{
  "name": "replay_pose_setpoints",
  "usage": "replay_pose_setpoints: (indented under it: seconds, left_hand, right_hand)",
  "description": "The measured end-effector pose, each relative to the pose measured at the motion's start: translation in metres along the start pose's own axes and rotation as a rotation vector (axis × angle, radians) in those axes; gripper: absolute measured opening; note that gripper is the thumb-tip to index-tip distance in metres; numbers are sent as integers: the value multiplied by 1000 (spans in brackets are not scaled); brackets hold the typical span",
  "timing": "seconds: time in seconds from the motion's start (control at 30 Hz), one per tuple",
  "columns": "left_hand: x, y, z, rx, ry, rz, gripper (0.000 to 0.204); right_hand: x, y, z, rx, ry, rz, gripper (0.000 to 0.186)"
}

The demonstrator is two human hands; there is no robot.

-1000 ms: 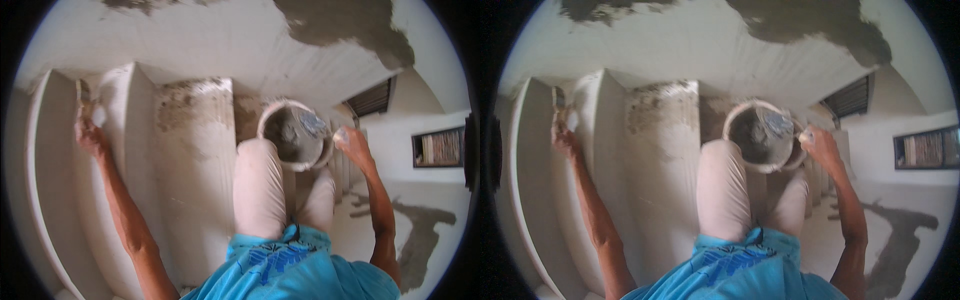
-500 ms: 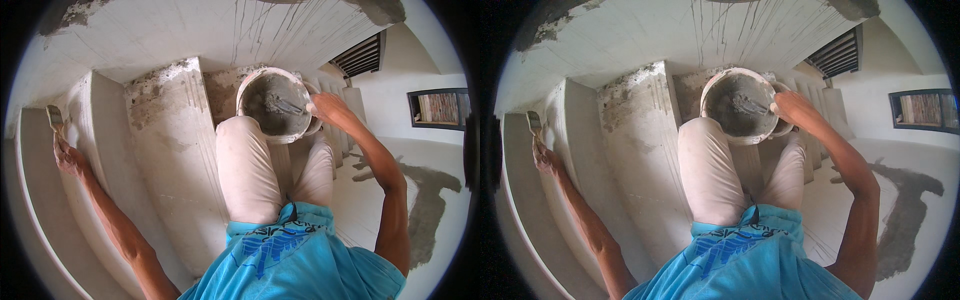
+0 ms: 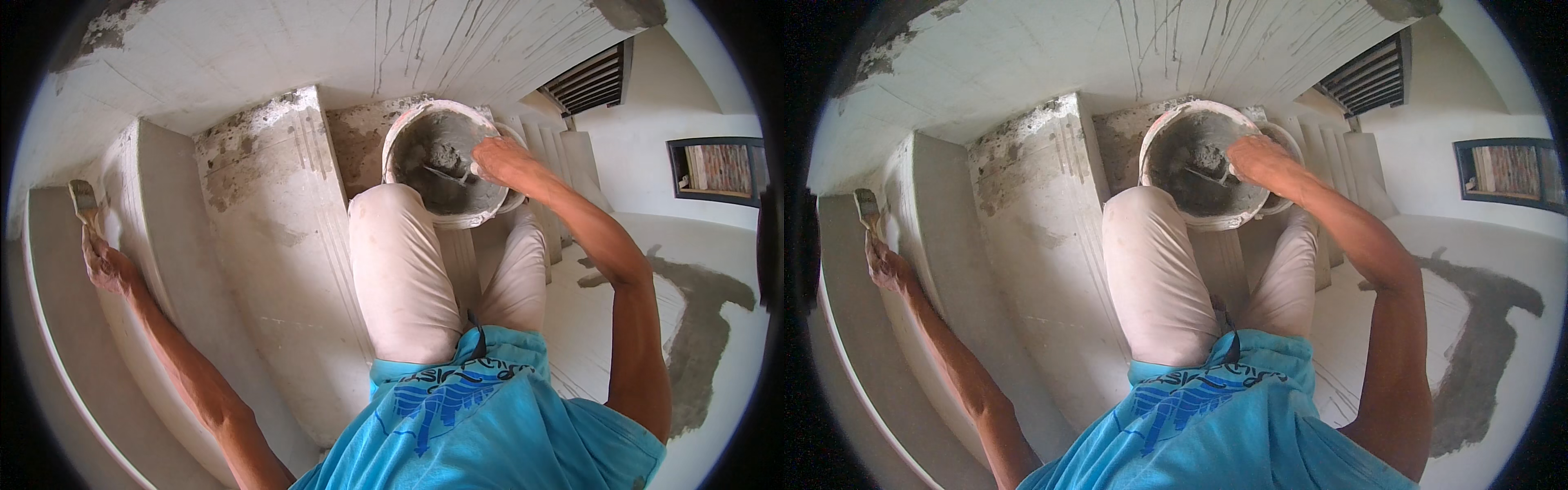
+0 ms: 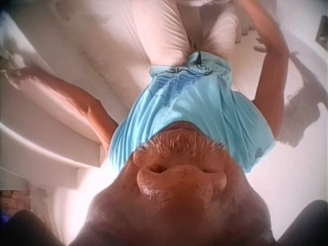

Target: The person applies and smooths cement plaster onto a curved wall using a trowel and a brush. They repeatedly scoop plaster from a bucket and spread it across the surface, working on a single section throughout the clip.

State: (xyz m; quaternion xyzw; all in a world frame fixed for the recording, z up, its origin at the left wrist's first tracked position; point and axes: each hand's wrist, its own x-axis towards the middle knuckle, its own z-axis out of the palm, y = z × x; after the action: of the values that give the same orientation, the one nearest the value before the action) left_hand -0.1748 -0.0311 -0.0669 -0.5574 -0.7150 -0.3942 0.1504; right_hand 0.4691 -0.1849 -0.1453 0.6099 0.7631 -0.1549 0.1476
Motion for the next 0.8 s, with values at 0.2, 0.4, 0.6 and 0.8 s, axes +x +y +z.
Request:
replay_pose_setpoints:
  seconds: [0.2, 0.4, 0.6, 0.8]
  left_hand:
    - [0, -2, 5, 15, 3, -15, 39]
    - [-2, 4, 0, 13, 20, -2, 39]
    - [1, 1, 0, 13, -3, -1, 39]
    - [-4, 9, -3, 44, -39, -7, 44]
  right_hand:
    - [4, 4, 20, 34, 86, -59, 14]
    - [9, 8, 28, 132, -50, -118, 20]
    - [12, 18, 40, 261, -112, -69, 27]
    - [-1, 23, 14, 437, -286, -67, 31]
